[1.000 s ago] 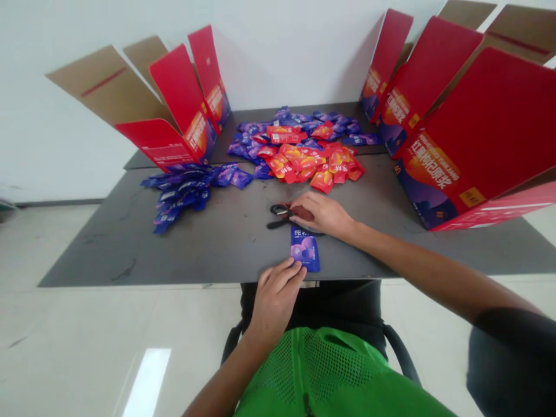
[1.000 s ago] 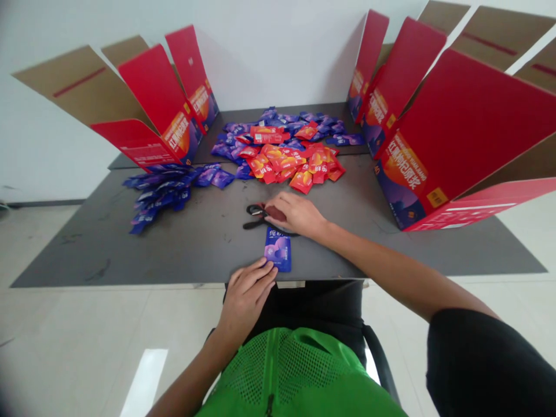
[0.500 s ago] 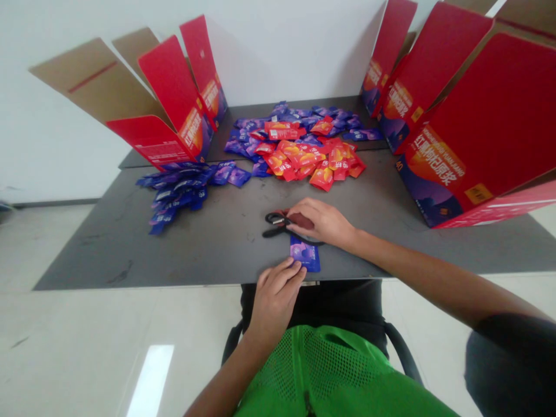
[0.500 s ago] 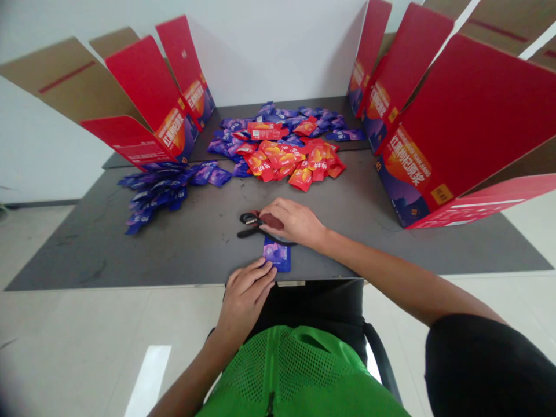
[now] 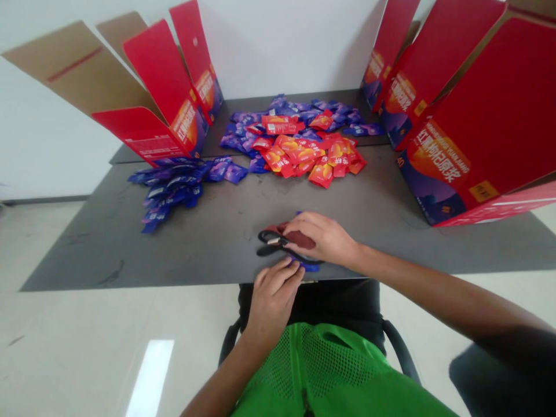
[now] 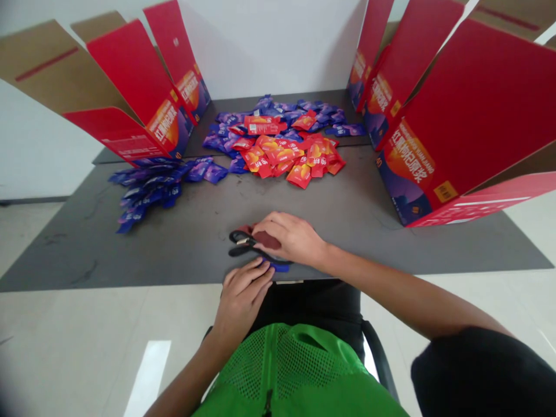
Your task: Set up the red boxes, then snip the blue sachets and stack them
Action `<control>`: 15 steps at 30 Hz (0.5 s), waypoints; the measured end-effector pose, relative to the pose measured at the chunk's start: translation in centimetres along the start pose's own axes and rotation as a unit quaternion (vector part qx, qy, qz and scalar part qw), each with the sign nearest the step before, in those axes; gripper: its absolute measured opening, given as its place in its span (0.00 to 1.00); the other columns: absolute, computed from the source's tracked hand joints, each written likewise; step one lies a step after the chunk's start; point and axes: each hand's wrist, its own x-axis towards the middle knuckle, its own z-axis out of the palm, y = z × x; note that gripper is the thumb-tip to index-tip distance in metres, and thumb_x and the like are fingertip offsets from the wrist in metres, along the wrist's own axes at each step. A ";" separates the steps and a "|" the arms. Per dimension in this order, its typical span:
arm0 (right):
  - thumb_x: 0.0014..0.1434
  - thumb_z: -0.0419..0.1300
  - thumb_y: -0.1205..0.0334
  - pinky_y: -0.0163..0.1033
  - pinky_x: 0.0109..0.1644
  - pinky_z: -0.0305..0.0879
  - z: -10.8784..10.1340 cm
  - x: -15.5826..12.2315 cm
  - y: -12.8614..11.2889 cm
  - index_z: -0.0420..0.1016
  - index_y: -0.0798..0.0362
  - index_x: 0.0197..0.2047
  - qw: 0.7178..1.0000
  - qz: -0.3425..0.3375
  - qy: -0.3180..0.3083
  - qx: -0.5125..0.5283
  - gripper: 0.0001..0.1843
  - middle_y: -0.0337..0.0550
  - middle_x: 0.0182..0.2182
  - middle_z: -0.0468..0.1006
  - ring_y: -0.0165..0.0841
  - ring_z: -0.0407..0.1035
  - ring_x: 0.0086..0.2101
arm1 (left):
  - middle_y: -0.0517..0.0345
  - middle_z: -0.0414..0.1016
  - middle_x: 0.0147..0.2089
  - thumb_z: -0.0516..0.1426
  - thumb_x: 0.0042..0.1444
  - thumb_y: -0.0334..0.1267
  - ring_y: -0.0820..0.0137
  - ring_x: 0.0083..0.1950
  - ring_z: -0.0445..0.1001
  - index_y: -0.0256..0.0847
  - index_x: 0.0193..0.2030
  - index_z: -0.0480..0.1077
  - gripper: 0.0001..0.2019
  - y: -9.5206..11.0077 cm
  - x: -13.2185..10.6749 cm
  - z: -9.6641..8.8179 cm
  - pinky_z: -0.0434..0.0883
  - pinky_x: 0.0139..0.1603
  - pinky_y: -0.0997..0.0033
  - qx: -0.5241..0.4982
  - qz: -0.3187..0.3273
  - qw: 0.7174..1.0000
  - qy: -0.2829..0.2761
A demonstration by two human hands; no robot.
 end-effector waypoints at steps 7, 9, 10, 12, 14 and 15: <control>0.69 0.63 0.54 0.45 0.50 0.73 -2.0 4.7 5.8 0.77 0.53 0.53 0.994 -0.020 0.017 -0.106 0.15 0.50 0.50 0.80 0.40 0.75 0.47 | 0.52 0.80 0.60 0.59 0.69 0.28 0.61 0.64 0.75 0.42 0.62 0.73 0.17 -0.2 0.0 0.1 0.68 0.62 0.55 -0.001 0.008 1.000 0.011; 0.70 0.62 0.53 0.45 0.52 0.73 -2.4 4.0 3.6 0.76 0.52 0.55 0.996 -0.022 0.048 -0.072 0.15 0.49 0.51 0.80 0.39 0.75 0.49 | 0.52 0.80 0.60 0.59 0.69 0.28 0.61 0.65 0.75 0.42 0.62 0.73 0.17 -0.1 0.1 0.0 0.68 0.62 0.55 -0.003 0.005 1.000 0.009; 0.70 0.62 0.52 0.44 0.53 0.73 -2.4 3.3 2.1 0.75 0.51 0.55 0.997 -0.020 0.058 -0.050 0.16 0.49 0.51 0.80 0.39 0.75 0.50 | 0.52 0.80 0.60 0.59 0.69 0.28 0.61 0.65 0.75 0.42 0.61 0.74 0.16 0.0 0.1 0.0 0.68 0.63 0.55 -0.004 0.003 1.000 0.008; 0.70 0.62 0.52 0.43 0.54 0.73 -2.0 1.4 -0.7 0.75 0.50 0.55 0.999 -0.031 0.035 -0.010 0.15 0.46 0.52 0.80 0.37 0.76 0.50 | 0.53 0.82 0.56 0.59 0.69 0.29 0.61 0.61 0.77 0.42 0.58 0.76 0.14 0.1 0.2 -0.1 0.69 0.62 0.55 -0.001 -0.004 1.000 0.003; 0.71 0.60 0.53 0.42 0.54 0.74 -1.2 -0.1 -2.2 0.74 0.49 0.55 0.999 -0.041 -0.009 0.009 0.14 0.45 0.52 0.80 0.35 0.76 0.50 | 0.54 0.83 0.51 0.59 0.69 0.30 0.61 0.57 0.78 0.43 0.55 0.77 0.11 0.2 0.2 -0.2 0.69 0.61 0.55 0.002 -0.014 1.000 -0.005; 0.72 0.59 0.53 0.42 0.54 0.74 -0.8 -0.5 -2.2 0.74 0.49 0.55 0.999 -0.040 -0.020 0.009 0.14 0.45 0.52 0.80 0.35 0.76 0.49 | 0.54 0.83 0.50 0.59 0.70 0.31 0.61 0.57 0.79 0.44 0.54 0.78 0.11 0.2 0.2 -0.2 0.69 0.61 0.55 0.002 -0.017 1.000 -0.008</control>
